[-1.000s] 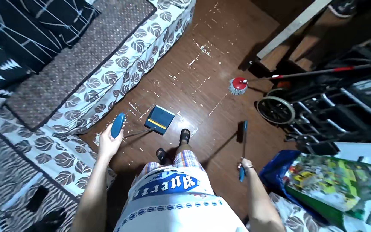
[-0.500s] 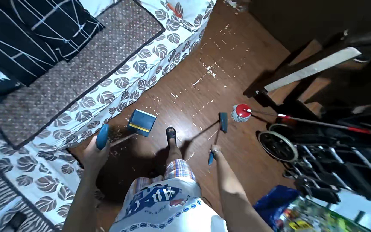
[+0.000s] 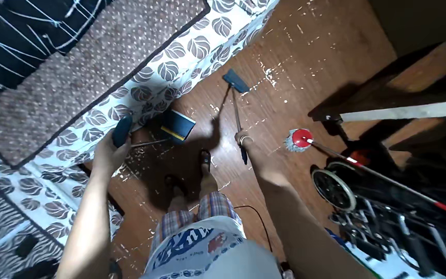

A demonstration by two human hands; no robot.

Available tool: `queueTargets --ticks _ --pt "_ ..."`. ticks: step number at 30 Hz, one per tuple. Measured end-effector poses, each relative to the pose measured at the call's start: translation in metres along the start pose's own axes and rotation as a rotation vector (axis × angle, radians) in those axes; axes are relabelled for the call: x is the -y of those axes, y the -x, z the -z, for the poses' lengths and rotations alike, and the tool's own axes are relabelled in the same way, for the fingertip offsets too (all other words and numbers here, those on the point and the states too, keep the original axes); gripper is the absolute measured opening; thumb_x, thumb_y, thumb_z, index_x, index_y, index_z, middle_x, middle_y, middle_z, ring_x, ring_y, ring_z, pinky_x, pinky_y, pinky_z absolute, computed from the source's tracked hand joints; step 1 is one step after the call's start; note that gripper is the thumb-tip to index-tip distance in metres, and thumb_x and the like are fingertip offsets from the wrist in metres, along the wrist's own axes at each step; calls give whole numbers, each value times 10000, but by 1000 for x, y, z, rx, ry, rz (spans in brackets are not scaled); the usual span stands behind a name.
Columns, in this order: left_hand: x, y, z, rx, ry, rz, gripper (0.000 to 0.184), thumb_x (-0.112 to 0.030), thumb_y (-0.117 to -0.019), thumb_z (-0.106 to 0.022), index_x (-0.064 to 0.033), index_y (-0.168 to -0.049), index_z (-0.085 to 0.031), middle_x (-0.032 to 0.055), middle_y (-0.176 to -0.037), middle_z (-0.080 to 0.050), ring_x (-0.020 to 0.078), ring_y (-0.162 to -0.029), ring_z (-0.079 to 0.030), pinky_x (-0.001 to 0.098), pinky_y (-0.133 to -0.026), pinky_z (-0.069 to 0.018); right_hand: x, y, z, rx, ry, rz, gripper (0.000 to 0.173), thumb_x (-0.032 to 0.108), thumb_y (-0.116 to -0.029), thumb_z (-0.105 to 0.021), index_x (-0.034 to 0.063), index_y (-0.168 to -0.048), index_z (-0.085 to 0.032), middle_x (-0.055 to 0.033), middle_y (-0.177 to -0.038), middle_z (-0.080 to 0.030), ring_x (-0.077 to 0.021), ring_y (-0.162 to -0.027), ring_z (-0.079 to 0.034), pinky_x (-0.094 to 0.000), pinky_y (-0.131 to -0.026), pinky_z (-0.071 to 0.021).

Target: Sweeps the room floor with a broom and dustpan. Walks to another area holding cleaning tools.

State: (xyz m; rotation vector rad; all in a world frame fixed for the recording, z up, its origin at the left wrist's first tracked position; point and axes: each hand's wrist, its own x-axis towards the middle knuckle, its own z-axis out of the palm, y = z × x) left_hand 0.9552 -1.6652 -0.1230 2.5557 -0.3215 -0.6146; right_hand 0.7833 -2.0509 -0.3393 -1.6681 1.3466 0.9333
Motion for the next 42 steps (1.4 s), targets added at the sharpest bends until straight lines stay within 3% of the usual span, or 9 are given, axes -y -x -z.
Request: queueTargets --ticks 5,10,15,20,24,28,32,35,42 --pt "-6 -18 1 7 8 -13 356 -189 -997 -608 53 -1257 -609 302 -1049 -673 454 -967 -666 682 -862 -486 -28 71 -23 234 411 101 539 216 -1082 -451 24 -1567 -312 -284 -1331 -599 -392 -1147 -653 -545 -956 -523" --pt "-7 -16 1 42 40 41 383 -203 -987 -625 41 -1281 -595 307 -1088 -668 461 -1003 -667 691 -888 -488 -69 108 14 416 326 116 452 334 -1112 -429 155 -1527 -437 -146 -960 -578 -213 -671 -526 -394 -635 -489" --pt "-6 -17 5 30 102 -1 347 -178 -1003 -605 30 -1281 -600 275 -1077 -681 402 -984 -682 625 -890 -513 -74 143 72 274 180 68 478 375 -1127 -400 232 -1582 -380 -79 -825 -557 -150 -538 -494 -322 -508 -472" --pt "-2 -22 6 21 143 11 378 -164 -989 -617 -5 -1331 -599 252 -1122 -691 380 -1019 -687 612 -911 -518 -43 75 84 22 90 108 430 316 -1137 -373 94 -1500 -436 -105 -862 -545 -160 -586 -508 -339 -572 -493" --pt "-1 -24 3 33 136 30 370 -189 -988 -626 -28 -1321 -614 237 -1145 -694 383 -1074 -679 628 -945 -502 11 24 40 -61 131 104 439 278 -1115 -404 1 -1440 -503 -272 -1198 -630 -364 -968 -663 -546 -876 -536" --pt "0 -27 8 26 155 -7 364 -209 -1001 -624 -25 -1315 -615 224 -1136 -696 353 -1057 -683 593 -944 -511 32 46 -39 46 323 134 464 246 -1105 -430 -22 -1484 -442 -319 -1355 -580 -444 -1185 -634 -594 -985 -516" --pt "4 -24 11 53 179 17 414 -169 -991 -630 -26 -1376 -584 238 -1206 -679 372 -1126 -666 591 -999 -499 -2 85 -87 149 506 151 504 276 -1092 -449 110 -1558 -356 -285 -1211 -625 -398 -970 -665 -557 -819 -545" --pt "15 -17 12 44 164 -28 391 -147 -969 -630 -11 -1334 -601 242 -1166 -687 383 -1089 -675 606 -960 -508 -23 121 -78 320 562 194 430 313 -1119 -413 107 -1495 -446 -207 -1045 -603 -274 -768 -585 -456 -718 -513" --pt "99 49 33 -44 228 -40 387 -131 -969 -635 16 -1325 -594 259 -1151 -691 387 -1069 -692 597 -959 -523 -111 220 -46 310 -41 88 451 323 -1136 -372 166 -1560 -372 7 -694 -478 -97 -469 -443 -265 -427 -423"
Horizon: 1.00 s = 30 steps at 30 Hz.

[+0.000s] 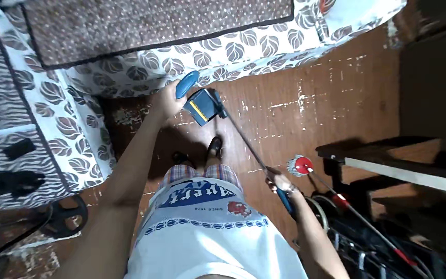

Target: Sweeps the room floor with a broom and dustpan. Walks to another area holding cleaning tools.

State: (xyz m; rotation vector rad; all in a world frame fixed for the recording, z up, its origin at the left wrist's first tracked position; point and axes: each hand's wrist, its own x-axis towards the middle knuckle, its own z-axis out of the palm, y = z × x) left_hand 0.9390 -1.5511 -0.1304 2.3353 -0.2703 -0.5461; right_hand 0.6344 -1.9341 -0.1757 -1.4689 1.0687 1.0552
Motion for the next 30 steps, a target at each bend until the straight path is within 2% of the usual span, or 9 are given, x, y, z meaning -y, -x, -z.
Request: queueTargets --ticks 5,10,14,17,19,21,23,26,30 --pt "52 98 44 -132 6 126 387 -182 -1002 -621 25 -1327 -585 275 -1116 -683 397 -1021 -688 604 -923 -525 13 -25 -23 -295 -7 74 417 276 -1142 -348 37 -1468 -450 -8 -672 -500 -92 -460 -474 -264 -456 -463" --pt "94 171 66 -215 63 287 444 -175 -1002 -634 2 -1400 -550 273 -1206 -665 385 -1106 -668 605 -965 -509 75 -128 -69 -398 61 46 444 305 -1130 -347 -5 -1404 -508 -169 -976 -624 -224 -729 -612 -413 -722 -548" --pt "133 198 65 -204 33 308 432 -194 -1006 -645 10 -1378 -563 275 -1151 -682 396 -1048 -687 618 -936 -516 112 -162 -148 -294 322 7 452 276 -1122 -343 -31 -1409 -510 -263 -1204 -625 -352 -980 -660 -522 -875 -540" --pt "154 208 68 -161 11 338 433 -204 -1011 -641 -33 -1402 -570 266 -1147 -691 403 -1034 -693 632 -922 -522 88 -145 -223 -202 611 51 504 278 -1074 -485 -9 -1486 -439 -316 -1324 -601 -452 -1148 -648 -621 -941 -530" --pt "161 208 78 -155 12 335 414 -193 -1014 -632 -6 -1380 -578 285 -1144 -684 417 -1034 -687 636 -923 -514 66 -129 -266 -102 802 40 664 330 -1018 -597 -8 -1538 -360 -310 -1378 -574 -450 -1246 -602 -616 -1024 -497" --pt "166 206 87 -138 14 334 390 -180 -1015 -618 24 -1345 -576 295 -1148 -672 424 -1048 -676 638 -933 -502 53 -100 -292 23 838 26 626 323 -1047 -567 -26 -1533 -381 -299 -1416 -562 -426 -1310 -570 -588 -1099 -449" --pt "169 200 93 -139 14 329 395 -180 -1012 -619 28 -1345 -578 295 -1167 -669 424 -1073 -671 641 -949 -494 54 -69 -293 123 775 20 506 300 -1106 -449 11 -1520 -424 -274 -1324 -611 -367 -1148 -643 -523 -998 -503" --pt "170 192 96 -131 3 338 434 -191 -1006 -621 9 -1387 -560 297 -1190 -664 428 -1092 -671 644 -956 -499 51 -40 -258 180 642 -2 464 363 -1125 -410 142 -1532 -439 -166 -999 -614 -212 -689 -567 -384 -658 -516" --pt "174 197 93 -145 7 298 406 -188 -1003 -610 0 -1361 -574 276 -1168 -672 402 -1070 -678 620 -942 -513 31 -1 -191 92 344 4 449 349 -1125 -415 159 -1531 -430 -17 -710 -499 -100 -465 -456 -267 -441 -446"
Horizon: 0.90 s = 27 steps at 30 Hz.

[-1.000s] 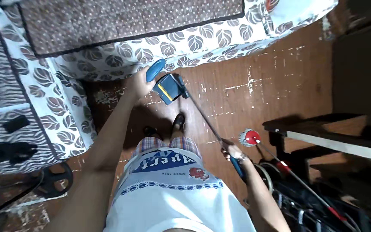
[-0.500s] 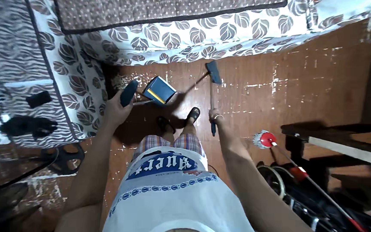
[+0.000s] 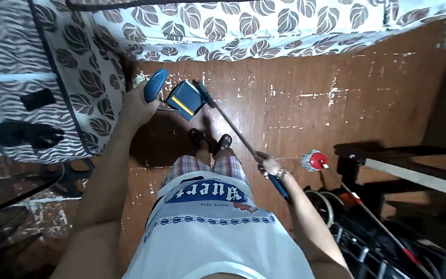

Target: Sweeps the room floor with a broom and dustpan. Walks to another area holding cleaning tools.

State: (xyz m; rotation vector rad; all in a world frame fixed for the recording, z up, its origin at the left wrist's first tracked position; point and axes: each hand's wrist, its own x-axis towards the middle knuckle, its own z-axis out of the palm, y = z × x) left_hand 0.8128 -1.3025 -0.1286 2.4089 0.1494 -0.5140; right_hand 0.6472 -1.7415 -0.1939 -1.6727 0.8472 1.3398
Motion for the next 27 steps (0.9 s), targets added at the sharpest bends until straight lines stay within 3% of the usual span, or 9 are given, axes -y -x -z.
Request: queueTargets --ticks 3,7,12,15,19,22,23,25,27 --pt "9 25 9 5 0 17 440 -171 -1012 -615 18 -1402 -540 308 -1224 -645 436 -1128 -651 639 -976 -490 -32 23 42 -127 -193 3 432 308 -1137 -382 113 -1521 -410 25 -617 -430 -76 -415 -419 -240 -392 -413" --pt "17 74 25 65 -45 21 456 -218 -1013 -637 -11 -1407 -536 315 -1174 -649 463 -1065 -653 692 -921 -483 -78 23 94 -327 -337 -27 375 277 -1149 -322 45 -1419 -440 41 -558 -404 -54 -389 -418 -205 -387 -413" --pt "44 105 22 52 -207 -151 512 -313 -983 -626 14 -1367 -538 363 -1052 -649 542 -922 -657 734 -800 -482 -135 -36 125 -506 -369 -168 423 364 -1136 -314 31 -1300 -514 -27 -771 -484 -118 -555 -474 -298 -555 -468" --pt "44 122 1 67 -235 -137 506 -301 -987 -621 37 -1354 -535 384 -1030 -643 564 -912 -652 740 -800 -479 -163 -69 103 -492 -398 -212 394 333 -1121 -293 27 -1072 -537 -11 -714 -483 -105 -522 -483 -285 -526 -483" --pt "36 142 -19 97 -260 -156 432 -214 -962 -638 70 -1277 -557 378 -973 -638 563 -847 -645 741 -744 -470 -217 -81 16 -330 -430 -234 400 292 -1137 -272 -27 -1219 -501 -65 -765 -511 -146 -561 -519 -322 -572 -510" --pt "42 158 -28 100 -240 -146 469 -253 -960 -618 60 -1305 -566 368 -980 -651 553 -859 -656 740 -749 -473 -207 -44 -45 -329 -507 -294 387 264 -1138 -288 -35 -1131 -534 -64 -731 -504 -150 -553 -508 -325 -580 -506" --pt "42 163 -28 106 -233 -123 463 -263 -968 -614 56 -1299 -562 359 -971 -646 541 -853 -651 736 -744 -469 -198 -34 -56 -305 -560 -290 373 261 -1137 -286 -17 -1072 -527 -45 -689 -483 -132 -521 -484 -304 -547 -490" --pt "43 171 -34 116 -217 -101 455 -271 -965 -604 53 -1283 -571 346 -956 -644 515 -820 -649 721 -720 -470 -179 -11 -70 -197 -669 -259 337 234 -1144 -297 -10 -1063 -515 -15 -654 -449 -97 -488 -455 -255 -508 -464" --pt "48 172 -40 133 -203 -114 446 -290 -974 -593 45 -1269 -582 315 -956 -651 462 -800 -655 690 -720 -491 -162 1 -85 -82 -765 -263 346 261 -1141 -297 56 -940 -490 22 -576 -402 -64 -422 -417 -208 -429 -424"
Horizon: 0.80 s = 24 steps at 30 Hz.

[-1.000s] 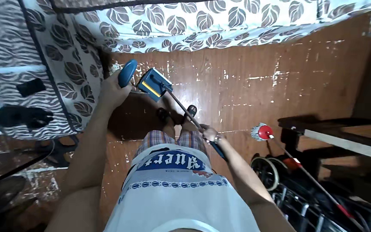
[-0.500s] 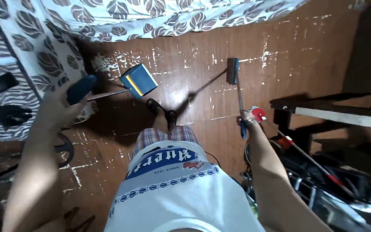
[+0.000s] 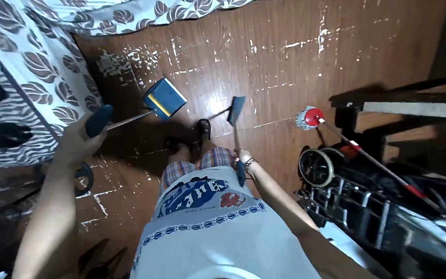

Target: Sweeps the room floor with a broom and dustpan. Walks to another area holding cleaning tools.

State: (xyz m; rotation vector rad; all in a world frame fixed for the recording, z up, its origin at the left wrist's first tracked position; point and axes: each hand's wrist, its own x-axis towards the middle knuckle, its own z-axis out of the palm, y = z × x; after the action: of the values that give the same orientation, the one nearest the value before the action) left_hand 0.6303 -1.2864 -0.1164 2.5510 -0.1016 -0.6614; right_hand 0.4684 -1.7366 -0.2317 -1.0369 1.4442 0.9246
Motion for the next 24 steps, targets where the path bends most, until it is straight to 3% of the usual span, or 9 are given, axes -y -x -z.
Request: queueTargets --ticks 2,5,7,9,11,15,18,21,24 --pt "5 -1 -3 21 8 13 464 -306 -974 -590 48 -1273 -577 314 -966 -652 458 -813 -656 690 -734 -490 -6 3 -25 105 10 -58 379 331 -1139 -299 109 -877 -458 37 -544 -369 -65 -397 -396 -210 -400 -398" --pt "7 -4 -2 30 21 38 458 -299 -991 -598 41 -1296 -565 316 -995 -656 460 -839 -662 685 -752 -500 -16 -5 -61 218 117 -59 368 380 -1128 -334 112 -917 -470 34 -554 -363 -73 -395 -387 -224 -384 -387" --pt "3 -6 1 26 32 39 449 -247 -1005 -606 48 -1338 -549 348 -1066 -649 503 -942 -658 712 -836 -483 -16 -6 -83 249 197 -26 327 380 -1130 -340 114 -1005 -483 36 -580 -358 -68 -394 -367 -217 -367 -366" --pt "1 -7 4 24 19 26 434 -219 -1012 -602 40 -1357 -549 346 -1095 -652 503 -984 -662 709 -869 -483 -19 -3 -89 241 357 60 319 366 -1133 -354 104 -1192 -526 18 -639 -392 -82 -425 -385 -234 -393 -385" --pt "6 -8 6 21 16 4 408 -201 -1012 -599 57 -1325 -555 351 -1074 -652 510 -972 -661 710 -863 -486 -23 10 -74 199 475 138 350 340 -1136 -352 109 -1338 -520 14 -665 -432 -77 -441 -411 -232 -410 -406" --pt "24 14 19 -24 69 34 408 -162 -1004 -625 45 -1347 -551 326 -1061 -665 473 -942 -676 678 -846 -509 -21 36 -26 39 378 216 365 325 -1134 -390 84 -1377 -517 29 -610 -444 -70 -426 -425 -234 -408 -414" --pt "40 40 20 -95 140 133 452 -187 -992 -620 20 -1387 -543 314 -1128 -661 452 -1013 -669 674 -883 -499 3 19 -6 -75 358 291 369 321 -1144 -347 56 -1357 -491 32 -589 -420 -68 -412 -426 -225 -406 -424" --pt "56 62 17 -194 213 218 432 -198 -1004 -608 11 -1378 -550 283 -1127 -668 407 -997 -680 637 -880 -519 49 -32 -21 -192 490 353 405 333 -1147 -313 45 -1384 -473 -11 -680 -452 -103 -484 -467 -270 -491 -463" --pt "64 82 14 -303 235 286 390 -188 -1012 -612 15 -1343 -576 269 -1095 -677 379 -967 -684 606 -872 -529 92 -73 -80 -239 593 402 462 343 -1138 -309 13 -1408 -486 -119 -919 -574 -188 -683 -559 -381 -681 -523"
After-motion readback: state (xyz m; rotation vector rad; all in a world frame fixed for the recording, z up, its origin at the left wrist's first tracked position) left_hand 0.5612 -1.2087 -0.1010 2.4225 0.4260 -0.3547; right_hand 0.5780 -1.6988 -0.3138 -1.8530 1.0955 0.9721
